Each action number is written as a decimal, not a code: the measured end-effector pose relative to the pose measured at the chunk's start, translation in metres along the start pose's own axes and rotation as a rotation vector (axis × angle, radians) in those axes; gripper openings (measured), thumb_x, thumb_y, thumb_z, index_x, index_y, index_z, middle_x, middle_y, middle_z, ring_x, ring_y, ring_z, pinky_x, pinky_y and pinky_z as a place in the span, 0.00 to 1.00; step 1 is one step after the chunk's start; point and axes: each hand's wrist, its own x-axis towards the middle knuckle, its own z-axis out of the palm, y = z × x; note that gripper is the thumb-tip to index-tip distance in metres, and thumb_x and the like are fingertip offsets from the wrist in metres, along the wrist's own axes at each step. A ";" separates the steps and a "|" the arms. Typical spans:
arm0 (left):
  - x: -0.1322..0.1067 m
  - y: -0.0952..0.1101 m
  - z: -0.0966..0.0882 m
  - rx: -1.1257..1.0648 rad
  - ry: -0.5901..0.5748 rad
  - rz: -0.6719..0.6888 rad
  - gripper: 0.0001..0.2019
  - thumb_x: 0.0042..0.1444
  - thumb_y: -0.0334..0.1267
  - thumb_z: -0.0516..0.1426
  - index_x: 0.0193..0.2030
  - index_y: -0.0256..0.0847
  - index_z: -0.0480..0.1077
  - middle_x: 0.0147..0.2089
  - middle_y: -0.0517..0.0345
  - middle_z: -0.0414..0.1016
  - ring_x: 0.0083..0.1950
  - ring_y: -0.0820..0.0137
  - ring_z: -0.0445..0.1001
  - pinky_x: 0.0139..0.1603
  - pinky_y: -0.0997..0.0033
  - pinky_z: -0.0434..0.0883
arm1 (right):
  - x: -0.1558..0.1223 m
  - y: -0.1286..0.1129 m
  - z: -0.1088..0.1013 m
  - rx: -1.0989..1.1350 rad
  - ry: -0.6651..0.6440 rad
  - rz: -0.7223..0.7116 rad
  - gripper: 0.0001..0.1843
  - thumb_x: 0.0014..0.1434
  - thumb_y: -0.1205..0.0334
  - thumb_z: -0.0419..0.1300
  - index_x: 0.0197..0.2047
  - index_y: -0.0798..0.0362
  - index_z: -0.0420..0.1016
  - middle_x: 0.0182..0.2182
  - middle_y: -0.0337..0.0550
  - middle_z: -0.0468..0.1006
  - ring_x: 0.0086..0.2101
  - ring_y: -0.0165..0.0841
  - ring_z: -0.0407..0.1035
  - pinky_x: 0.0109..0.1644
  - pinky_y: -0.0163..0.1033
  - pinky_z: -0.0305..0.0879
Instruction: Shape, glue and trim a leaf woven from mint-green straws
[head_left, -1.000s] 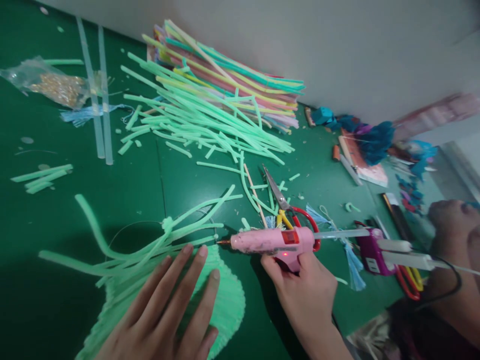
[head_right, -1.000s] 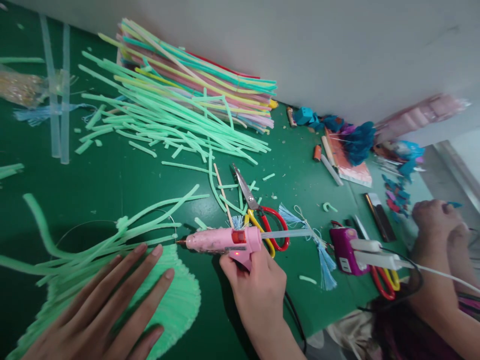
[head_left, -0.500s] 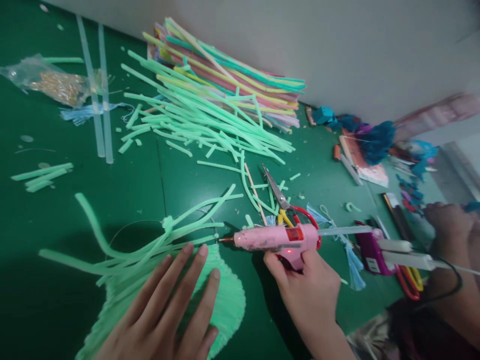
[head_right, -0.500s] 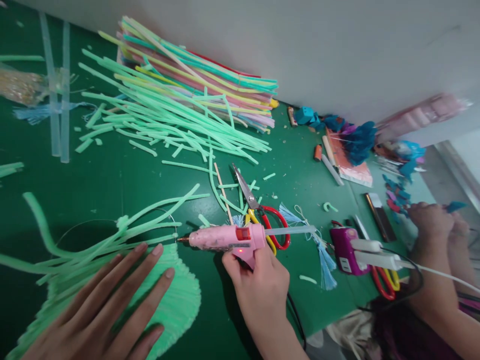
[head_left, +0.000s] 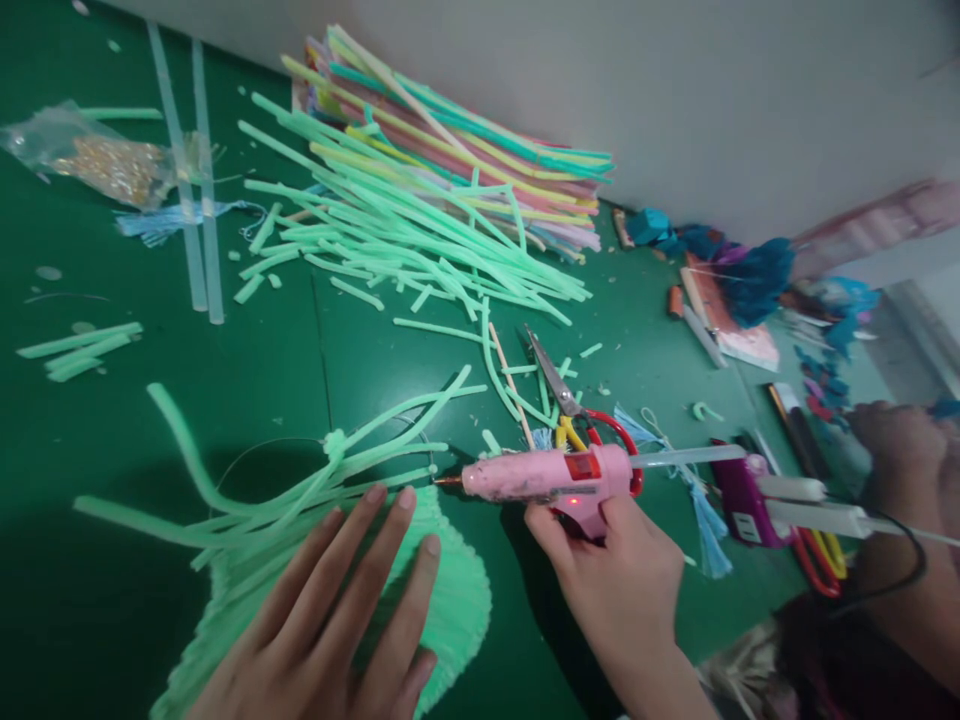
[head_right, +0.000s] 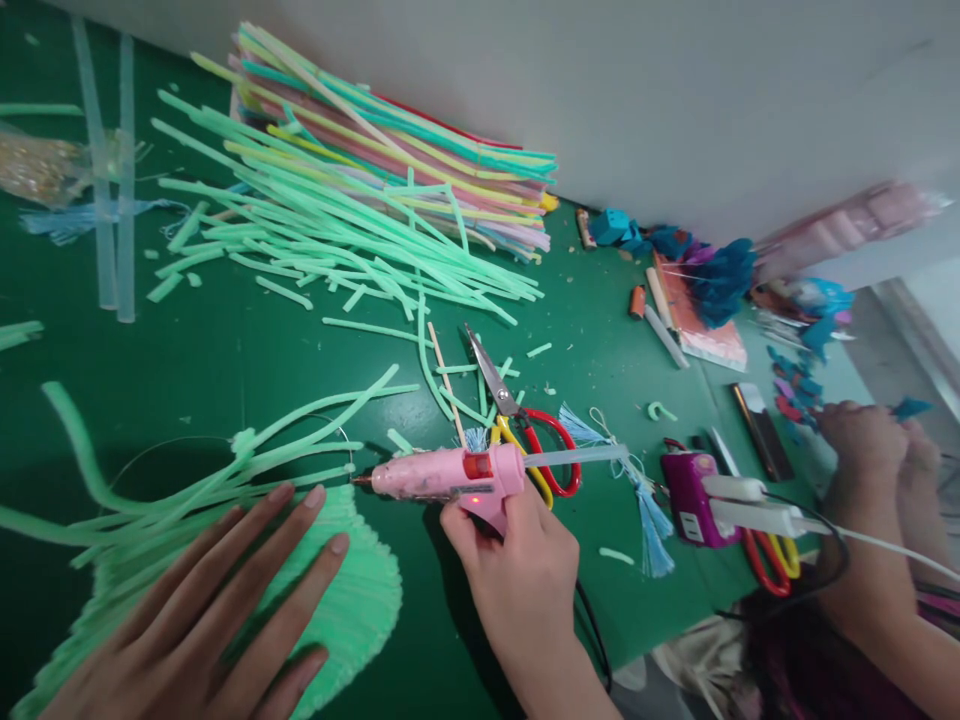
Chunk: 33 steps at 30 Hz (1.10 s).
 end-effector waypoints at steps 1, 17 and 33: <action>0.000 0.000 0.000 0.000 0.001 0.001 0.25 0.61 0.48 0.57 0.61 0.36 0.68 0.69 0.39 0.64 0.73 0.51 0.55 0.73 0.54 0.47 | 0.000 0.000 0.000 -0.002 -0.001 -0.001 0.09 0.60 0.58 0.55 0.30 0.51 0.67 0.18 0.35 0.69 0.15 0.28 0.56 0.19 0.36 0.51; 0.000 -0.001 -0.001 -0.005 0.003 0.004 0.25 0.61 0.48 0.57 0.61 0.37 0.69 0.69 0.40 0.64 0.73 0.52 0.54 0.74 0.54 0.47 | 0.006 0.002 0.003 0.025 0.028 -0.035 0.09 0.58 0.61 0.56 0.28 0.50 0.62 0.18 0.34 0.67 0.15 0.27 0.53 0.19 0.35 0.48; -0.003 -0.002 0.007 0.010 0.079 0.011 0.30 0.60 0.49 0.58 0.65 0.37 0.64 0.74 0.43 0.54 0.74 0.55 0.52 0.74 0.57 0.45 | 0.060 0.117 -0.007 -0.042 -0.200 0.719 0.24 0.52 0.38 0.58 0.37 0.51 0.66 0.24 0.40 0.71 0.23 0.36 0.65 0.28 0.38 0.57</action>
